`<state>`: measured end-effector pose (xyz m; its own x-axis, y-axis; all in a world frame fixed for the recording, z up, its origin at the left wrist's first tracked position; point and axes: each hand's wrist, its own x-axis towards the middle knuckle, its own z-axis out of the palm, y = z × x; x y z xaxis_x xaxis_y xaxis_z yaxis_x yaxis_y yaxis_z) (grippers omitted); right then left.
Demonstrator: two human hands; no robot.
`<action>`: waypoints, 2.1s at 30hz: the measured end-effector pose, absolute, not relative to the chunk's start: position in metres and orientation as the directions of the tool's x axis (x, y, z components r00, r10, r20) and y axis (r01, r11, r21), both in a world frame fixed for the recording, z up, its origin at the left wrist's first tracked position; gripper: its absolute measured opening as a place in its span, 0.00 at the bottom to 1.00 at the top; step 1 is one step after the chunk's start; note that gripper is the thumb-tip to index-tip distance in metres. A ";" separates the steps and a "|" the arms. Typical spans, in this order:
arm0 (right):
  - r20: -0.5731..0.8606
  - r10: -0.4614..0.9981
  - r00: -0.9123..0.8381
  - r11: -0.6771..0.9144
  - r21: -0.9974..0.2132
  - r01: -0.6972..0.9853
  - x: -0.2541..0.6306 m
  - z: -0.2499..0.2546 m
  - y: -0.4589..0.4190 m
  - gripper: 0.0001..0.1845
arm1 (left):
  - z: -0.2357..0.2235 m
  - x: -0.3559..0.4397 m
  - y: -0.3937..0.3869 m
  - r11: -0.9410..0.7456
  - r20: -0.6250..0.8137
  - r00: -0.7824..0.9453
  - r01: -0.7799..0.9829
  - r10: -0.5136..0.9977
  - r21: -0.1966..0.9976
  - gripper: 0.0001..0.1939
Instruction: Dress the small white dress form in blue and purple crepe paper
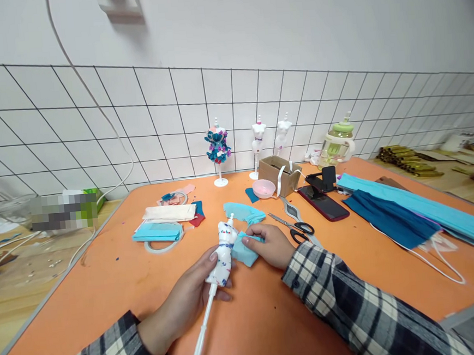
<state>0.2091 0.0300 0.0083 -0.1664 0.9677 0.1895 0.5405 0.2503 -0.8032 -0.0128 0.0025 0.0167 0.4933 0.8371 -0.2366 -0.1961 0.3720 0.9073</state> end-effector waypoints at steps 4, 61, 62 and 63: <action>0.200 0.967 -0.158 0.254 -0.808 0.532 0.208 0.008 0.029 0.10 | 0.019 -0.013 0.003 0.297 -0.200 0.453 -0.155 0.869 0.942 0.25; 0.452 0.865 -0.220 0.500 -0.731 0.464 0.149 0.102 0.012 0.08 | 0.042 -0.025 -0.011 0.046 0.029 0.373 -0.190 0.927 0.981 0.27; 0.451 0.866 -0.216 0.497 -0.729 0.471 0.148 0.103 0.011 0.08 | 0.040 -0.025 -0.011 0.039 0.025 0.362 -0.168 0.932 0.985 0.26; 0.450 0.867 -0.212 0.494 -0.726 0.478 0.148 0.104 0.010 0.07 | 0.040 -0.025 -0.012 0.035 0.025 0.355 -0.161 0.935 0.986 0.25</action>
